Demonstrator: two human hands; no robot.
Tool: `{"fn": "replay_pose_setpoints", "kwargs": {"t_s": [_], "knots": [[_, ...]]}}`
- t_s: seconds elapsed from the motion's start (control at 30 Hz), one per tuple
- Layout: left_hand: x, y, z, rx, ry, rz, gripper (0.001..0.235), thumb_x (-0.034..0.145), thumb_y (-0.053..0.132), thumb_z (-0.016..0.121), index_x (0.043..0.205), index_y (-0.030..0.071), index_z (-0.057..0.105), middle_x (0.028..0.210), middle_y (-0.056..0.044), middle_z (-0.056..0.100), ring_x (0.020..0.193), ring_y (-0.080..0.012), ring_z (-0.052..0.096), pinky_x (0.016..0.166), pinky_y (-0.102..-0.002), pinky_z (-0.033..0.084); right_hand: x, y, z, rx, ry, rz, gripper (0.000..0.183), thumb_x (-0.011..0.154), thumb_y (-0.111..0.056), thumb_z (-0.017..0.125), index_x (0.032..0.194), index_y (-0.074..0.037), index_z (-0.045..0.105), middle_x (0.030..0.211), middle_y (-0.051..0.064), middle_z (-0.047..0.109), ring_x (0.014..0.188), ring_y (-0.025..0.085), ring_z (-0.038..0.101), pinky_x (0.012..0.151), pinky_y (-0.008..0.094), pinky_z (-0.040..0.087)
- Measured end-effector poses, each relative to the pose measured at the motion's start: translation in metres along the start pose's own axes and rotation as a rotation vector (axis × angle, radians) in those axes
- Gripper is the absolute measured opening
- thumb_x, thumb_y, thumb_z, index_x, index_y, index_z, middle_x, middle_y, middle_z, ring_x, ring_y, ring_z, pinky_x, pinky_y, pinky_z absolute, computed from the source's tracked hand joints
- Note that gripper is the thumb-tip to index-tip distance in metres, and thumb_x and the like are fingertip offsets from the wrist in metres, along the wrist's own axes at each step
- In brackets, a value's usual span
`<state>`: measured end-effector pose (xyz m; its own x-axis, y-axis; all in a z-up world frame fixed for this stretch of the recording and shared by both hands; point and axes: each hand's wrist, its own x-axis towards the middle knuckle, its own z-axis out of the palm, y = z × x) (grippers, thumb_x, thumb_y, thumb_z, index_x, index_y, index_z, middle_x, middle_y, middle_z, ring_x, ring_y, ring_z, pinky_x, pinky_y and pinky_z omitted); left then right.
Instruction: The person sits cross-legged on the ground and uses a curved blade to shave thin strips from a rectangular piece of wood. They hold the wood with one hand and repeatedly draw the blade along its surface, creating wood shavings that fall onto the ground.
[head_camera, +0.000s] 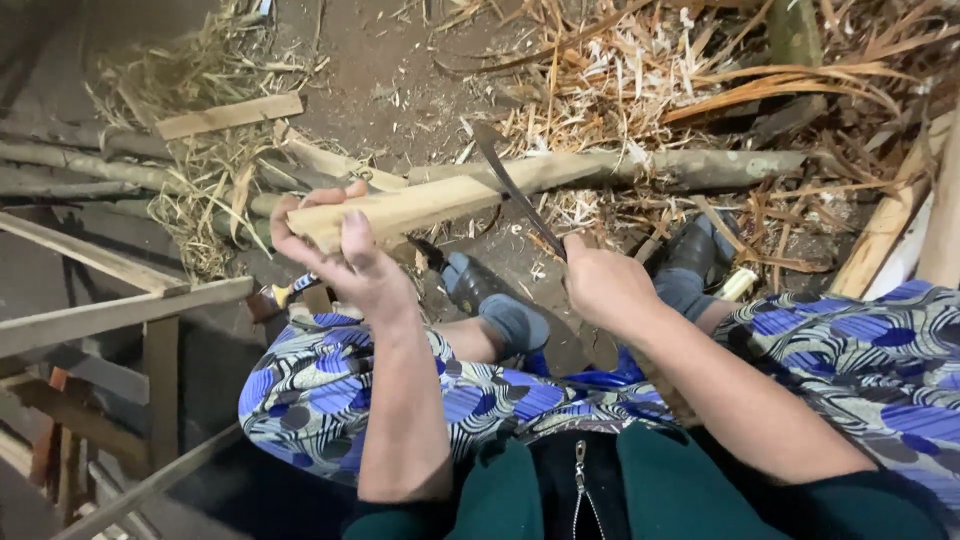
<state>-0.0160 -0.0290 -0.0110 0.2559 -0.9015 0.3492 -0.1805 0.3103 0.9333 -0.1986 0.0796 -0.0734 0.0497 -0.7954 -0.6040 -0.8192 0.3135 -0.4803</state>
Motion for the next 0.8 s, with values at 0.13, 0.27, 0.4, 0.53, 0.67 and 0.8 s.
{"fn": "replay_pose_setpoints", "kwargs": {"t_s": [0.13, 0.27, 0.4, 0.53, 0.67, 0.8], "knots": [[0.006, -0.023, 0.008, -0.152, 0.164, -0.044, 0.054, 0.090, 0.029, 0.052, 0.134, 0.014, 0.023, 0.101, -0.008, 0.046, 0.088, -0.0180, 0.057, 0.083, -0.037, 0.060, 0.024, 0.035, 0.018, 0.035, 0.001, 0.111, 0.029, 0.085, -0.022, 0.046, 0.102, 0.001, 0.049, 0.086, 0.030, 0.065, 0.087, 0.046, 0.065, 0.075, 0.056, 0.050], [0.019, -0.011, 0.026, -0.181, 0.223, -0.058, 0.057, 0.089, 0.030, 0.048, 0.136, 0.014, 0.020, 0.094, -0.006, 0.045, 0.078, -0.0177, 0.057, 0.076, -0.035, 0.060, 0.028, 0.050, 0.023, 0.114, -0.018, 0.184, 0.035, 0.083, -0.026, 0.044, 0.103, 0.002, 0.051, 0.091, 0.030, 0.065, 0.092, 0.047, 0.064, 0.080, 0.056, 0.048], [0.030, 0.008, 0.039, -0.092, 0.300, -0.234, 0.072, 0.085, 0.041, 0.045, 0.140, 0.010, 0.011, 0.090, -0.003, 0.045, 0.076, -0.0144, 0.054, 0.072, -0.029, 0.058, 0.002, 0.007, -0.001, 0.060, 0.011, 0.069, 0.030, 0.085, -0.018, 0.040, 0.106, 0.001, 0.050, 0.082, 0.027, 0.066, 0.082, 0.043, 0.067, 0.073, 0.053, 0.051], [0.034, -0.045, 0.026, -0.072, 0.262, -0.208, 0.060, 0.092, 0.032, 0.053, 0.139, 0.016, 0.020, 0.086, -0.006, 0.050, 0.078, -0.0156, 0.057, 0.076, -0.032, 0.062, 0.021, 0.031, 0.015, 0.167, 0.089, -0.007, 0.028, 0.083, -0.012, 0.041, 0.101, 0.005, 0.054, 0.073, 0.027, 0.065, 0.069, 0.042, 0.067, 0.062, 0.048, 0.053], [0.025, -0.052, 0.022, -0.222, 0.324, -0.172, 0.060, 0.091, 0.018, 0.055, 0.140, 0.019, 0.021, 0.093, -0.005, 0.046, 0.077, -0.0171, 0.055, 0.072, -0.035, 0.061, 0.021, 0.030, 0.017, 0.104, 0.064, -0.025, 0.029, 0.084, -0.013, 0.042, 0.102, 0.006, 0.052, 0.075, 0.027, 0.065, 0.073, 0.044, 0.067, 0.062, 0.052, 0.052], [0.037, -0.026, 0.015, -0.281, 0.349, -0.102, 0.059, 0.085, 0.018, 0.056, 0.136, 0.015, 0.025, 0.085, -0.002, 0.048, 0.072, -0.0140, 0.052, 0.065, -0.032, 0.059, 0.010, 0.014, 0.013, 0.036, -0.003, -0.024, 0.029, 0.085, -0.018, 0.041, 0.106, 0.001, 0.050, 0.078, 0.023, 0.065, 0.077, 0.039, 0.067, 0.068, 0.052, 0.052]]}}
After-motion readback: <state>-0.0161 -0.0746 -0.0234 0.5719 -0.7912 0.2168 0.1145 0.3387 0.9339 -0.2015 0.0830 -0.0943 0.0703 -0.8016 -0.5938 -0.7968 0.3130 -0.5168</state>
